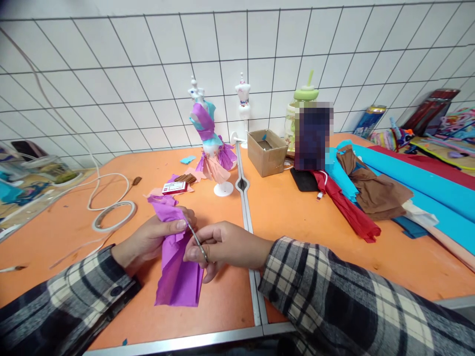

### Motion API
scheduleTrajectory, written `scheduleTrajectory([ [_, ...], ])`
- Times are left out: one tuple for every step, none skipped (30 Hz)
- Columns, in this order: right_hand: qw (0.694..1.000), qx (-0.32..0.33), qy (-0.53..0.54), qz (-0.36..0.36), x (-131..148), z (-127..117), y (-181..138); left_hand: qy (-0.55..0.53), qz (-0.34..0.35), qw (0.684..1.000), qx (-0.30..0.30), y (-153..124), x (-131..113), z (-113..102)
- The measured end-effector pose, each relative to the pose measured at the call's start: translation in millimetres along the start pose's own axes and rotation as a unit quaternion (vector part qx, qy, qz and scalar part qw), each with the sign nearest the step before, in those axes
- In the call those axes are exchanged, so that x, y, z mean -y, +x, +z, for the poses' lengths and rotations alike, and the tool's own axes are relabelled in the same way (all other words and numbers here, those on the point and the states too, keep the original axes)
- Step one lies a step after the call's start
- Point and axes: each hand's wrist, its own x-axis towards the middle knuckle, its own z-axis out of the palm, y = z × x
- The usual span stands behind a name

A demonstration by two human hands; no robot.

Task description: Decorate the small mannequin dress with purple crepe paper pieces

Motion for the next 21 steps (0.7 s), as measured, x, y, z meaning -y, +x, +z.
scheduleTrajectory([
  [1.0, 0.005, 0.007, 0.0, 0.1, 0.2, -0.2, 0.001, -0.003, 1.0, 0.005, -0.1, 0.0, 0.1],
  [1.0, 0.008, 0.012, -0.002, 0.2, 0.3, -0.4, 0.001, -0.006, 1.0, 0.007, -0.2, 0.0, 0.3],
  [1.0, 0.008, 0.012, -0.003, 0.4, 0.4, -0.5, -0.001, -0.009, 1.0, 0.005, -0.2, -0.1, 0.4],
  [1.0, 0.004, 0.008, -0.005, 0.6, 0.4, -0.7, -0.004, -0.009, 1.0, -0.001, -0.3, -0.1, 0.4],
  [1.0, -0.002, -0.001, -0.006, 0.6, 0.4, -0.7, -0.008, -0.006, 1.0, -0.008, -0.3, -0.1, 0.5],
  [1.0, -0.007, -0.007, -0.006, 0.6, 0.3, -0.8, -0.011, -0.004, 1.0, -0.014, -0.2, -0.2, 0.4],
  [1.0, -0.006, -0.006, -0.006, 0.4, 0.2, -0.7, -0.011, -0.004, 1.0, -0.014, -0.2, -0.1, 0.4],
  [1.0, -0.001, 0.001, -0.006, 0.2, 0.0, -0.7, -0.009, -0.005, 1.0, -0.008, -0.2, -0.1, 0.4],
  [1.0, 0.006, 0.009, -0.004, 0.0, -0.1, -0.7, -0.005, -0.007, 1.0, 0.0, -0.2, 0.0, 0.4],
  [1.0, 0.013, 0.015, -0.001, -0.2, -0.2, -0.6, -0.001, -0.01, 1.0, 0.008, -0.2, 0.2, 0.4],
  [1.0, 0.017, 0.017, 0.0, -0.2, -0.3, -0.6, 0.001, -0.013, 1.0, 0.012, -0.3, 0.3, 0.4],
  [1.0, 0.016, 0.014, 0.001, -0.2, -0.3, -0.6, 0.002, -0.015, 1.0, 0.012, -0.4, 0.4, 0.4],
  [1.0, 0.011, 0.005, 0.0, -0.1, -0.4, -0.5, 0.0, -0.014, 1.0, 0.007, -0.6, 0.5, 0.3],
  [1.0, 0.003, -0.004, 0.001, -0.1, -0.4, -0.5, -0.003, -0.012, 1.0, -0.001, -0.7, 0.5, 0.1],
  [1.0, -0.001, -0.008, 0.001, -0.1, -0.4, -0.4, -0.005, -0.01, 1.0, -0.006, -0.7, 0.5, 0.0],
  [1.0, 0.0, -0.005, 0.001, -0.3, -0.5, -0.4, -0.004, -0.009, 1.0, -0.004, -0.7, 0.6, -0.2],
  [1.0, 0.005, 0.004, 0.0, -0.6, -0.5, -0.4, -0.002, -0.009, 1.0, 0.003, -0.6, 0.7, -0.4],
  [1.0, 0.011, 0.013, 0.0, -1.0, -0.5, -0.3, 0.001, -0.009, 1.0, 0.014, -0.3, 0.8, -0.7],
  [1.0, 0.016, 0.019, -0.001, -1.4, -0.5, -0.2, 0.004, -0.01, 1.0, 0.025, -0.1, 1.1, -1.0],
  [1.0, 0.019, 0.02, -0.002, -1.7, -0.5, -0.1, 0.007, -0.009, 0.999, 0.033, 0.3, 1.4, -1.5],
  [1.0, 0.017, 0.015, -0.003, -1.8, -0.4, -0.1, 0.009, -0.006, 0.999, 0.035, 0.6, 1.7, -2.0],
])
